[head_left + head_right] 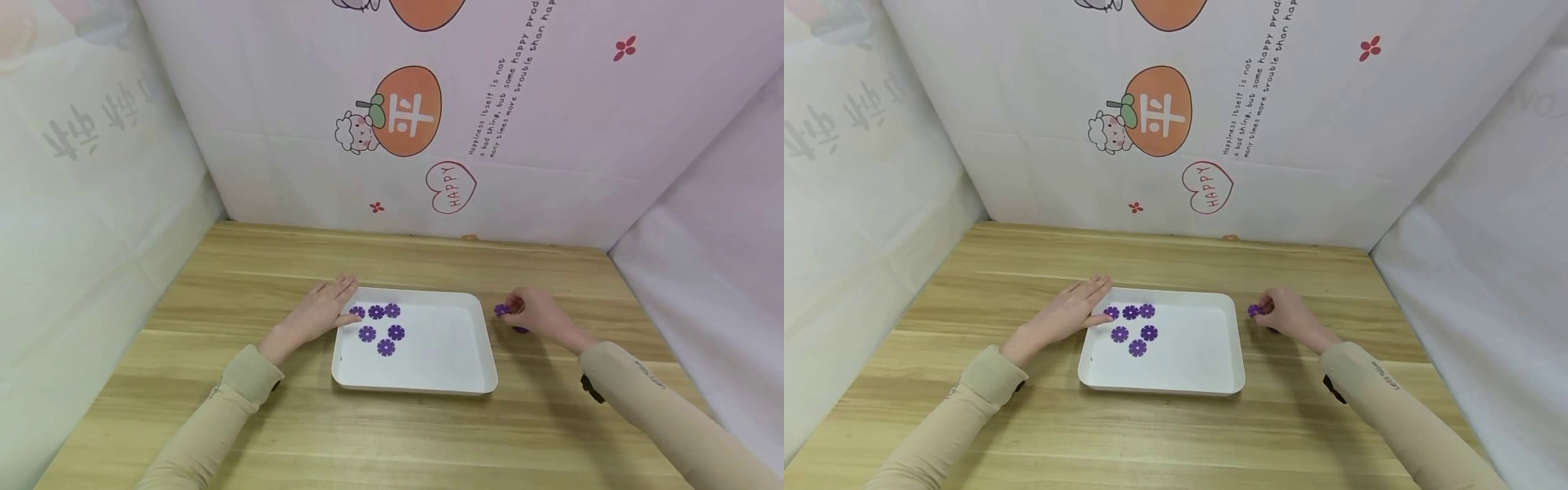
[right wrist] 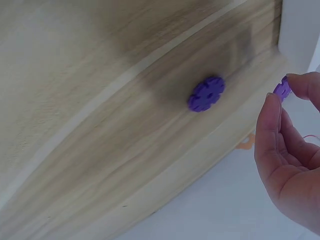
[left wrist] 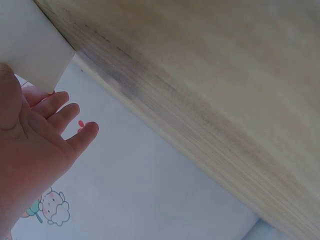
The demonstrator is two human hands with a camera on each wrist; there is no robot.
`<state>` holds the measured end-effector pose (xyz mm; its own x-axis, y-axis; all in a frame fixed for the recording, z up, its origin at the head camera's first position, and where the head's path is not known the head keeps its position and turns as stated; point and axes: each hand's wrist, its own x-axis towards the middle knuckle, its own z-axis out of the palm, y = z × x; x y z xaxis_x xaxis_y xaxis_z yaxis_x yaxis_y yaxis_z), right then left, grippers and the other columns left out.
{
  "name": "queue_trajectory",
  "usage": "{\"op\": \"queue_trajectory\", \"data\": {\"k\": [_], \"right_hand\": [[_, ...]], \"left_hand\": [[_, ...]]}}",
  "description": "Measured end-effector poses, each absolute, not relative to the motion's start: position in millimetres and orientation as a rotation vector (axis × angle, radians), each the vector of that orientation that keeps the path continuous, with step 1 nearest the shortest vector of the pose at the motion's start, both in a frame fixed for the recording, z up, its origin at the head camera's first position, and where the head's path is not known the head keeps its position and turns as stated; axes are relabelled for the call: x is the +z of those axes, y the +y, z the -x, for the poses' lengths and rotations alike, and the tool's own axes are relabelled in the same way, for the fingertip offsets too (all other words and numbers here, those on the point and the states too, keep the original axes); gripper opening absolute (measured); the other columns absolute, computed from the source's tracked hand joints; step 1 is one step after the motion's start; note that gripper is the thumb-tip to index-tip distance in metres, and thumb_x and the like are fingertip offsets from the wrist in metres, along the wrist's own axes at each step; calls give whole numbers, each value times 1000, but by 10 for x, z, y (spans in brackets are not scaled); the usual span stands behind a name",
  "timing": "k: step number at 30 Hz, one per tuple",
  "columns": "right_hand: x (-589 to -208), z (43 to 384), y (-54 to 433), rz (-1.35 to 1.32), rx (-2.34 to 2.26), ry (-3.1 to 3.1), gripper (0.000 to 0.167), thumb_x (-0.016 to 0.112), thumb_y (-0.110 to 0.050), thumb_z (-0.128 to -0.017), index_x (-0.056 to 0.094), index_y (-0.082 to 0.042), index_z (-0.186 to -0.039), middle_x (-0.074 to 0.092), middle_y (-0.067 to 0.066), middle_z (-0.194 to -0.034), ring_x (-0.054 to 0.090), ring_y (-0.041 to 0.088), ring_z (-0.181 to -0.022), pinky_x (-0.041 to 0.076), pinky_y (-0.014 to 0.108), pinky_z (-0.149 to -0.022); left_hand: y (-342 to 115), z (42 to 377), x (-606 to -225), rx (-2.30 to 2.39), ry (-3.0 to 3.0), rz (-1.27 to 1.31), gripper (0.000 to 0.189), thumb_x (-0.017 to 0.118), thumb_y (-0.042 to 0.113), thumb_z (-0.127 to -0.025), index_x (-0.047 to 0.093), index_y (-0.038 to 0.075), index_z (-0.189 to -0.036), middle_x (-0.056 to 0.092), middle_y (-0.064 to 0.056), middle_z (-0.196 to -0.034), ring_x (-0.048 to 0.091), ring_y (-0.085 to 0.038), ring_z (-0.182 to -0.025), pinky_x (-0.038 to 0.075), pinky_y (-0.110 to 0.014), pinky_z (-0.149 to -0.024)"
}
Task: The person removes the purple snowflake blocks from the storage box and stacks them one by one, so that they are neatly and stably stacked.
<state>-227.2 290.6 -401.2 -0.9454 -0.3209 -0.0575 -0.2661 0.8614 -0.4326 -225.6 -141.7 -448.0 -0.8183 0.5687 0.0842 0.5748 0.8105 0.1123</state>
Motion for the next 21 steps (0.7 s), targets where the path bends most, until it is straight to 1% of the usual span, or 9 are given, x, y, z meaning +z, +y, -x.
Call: {"op": "queue_trajectory", "data": {"k": [5,11,18,21], "right_hand": [[-4045,2272,3019,422,-622,2909,26,76,-10,-82,67,10,-96,71,19,-88,66,23,-78,57,30,-64],[-4089,2284,3101,414,-597,2916,23,76,-10,-82,67,8,-93,71,18,-86,67,22,-77,58,34,-66],[-4135,2273,3164,408,-544,2934,23,78,-13,-81,68,6,-89,72,15,-83,65,19,-74,54,29,-64],[-4156,2264,3192,403,-537,2937,23,78,-12,-81,68,6,-89,71,16,-83,65,21,-74,56,32,-65]], "left_hand": [[-1419,2256,-4478,-198,-2941,934,81,49,55,-98,29,0,-154,31,-19,-160,32,-35,-149,29,-55,-123],[-1422,2253,-4474,-194,-2935,939,81,50,55,-98,29,-1,-153,32,-19,-160,33,-36,-149,30,-56,-122],[-1417,2247,-4458,-212,-2923,944,80,51,53,-98,31,-2,-153,33,-20,-159,33,-36,-148,31,-56,-121],[-1419,2248,-4462,-213,-2923,943,80,51,53,-98,31,-2,-153,33,-20,-159,33,-36,-148,31,-56,-121]]}}
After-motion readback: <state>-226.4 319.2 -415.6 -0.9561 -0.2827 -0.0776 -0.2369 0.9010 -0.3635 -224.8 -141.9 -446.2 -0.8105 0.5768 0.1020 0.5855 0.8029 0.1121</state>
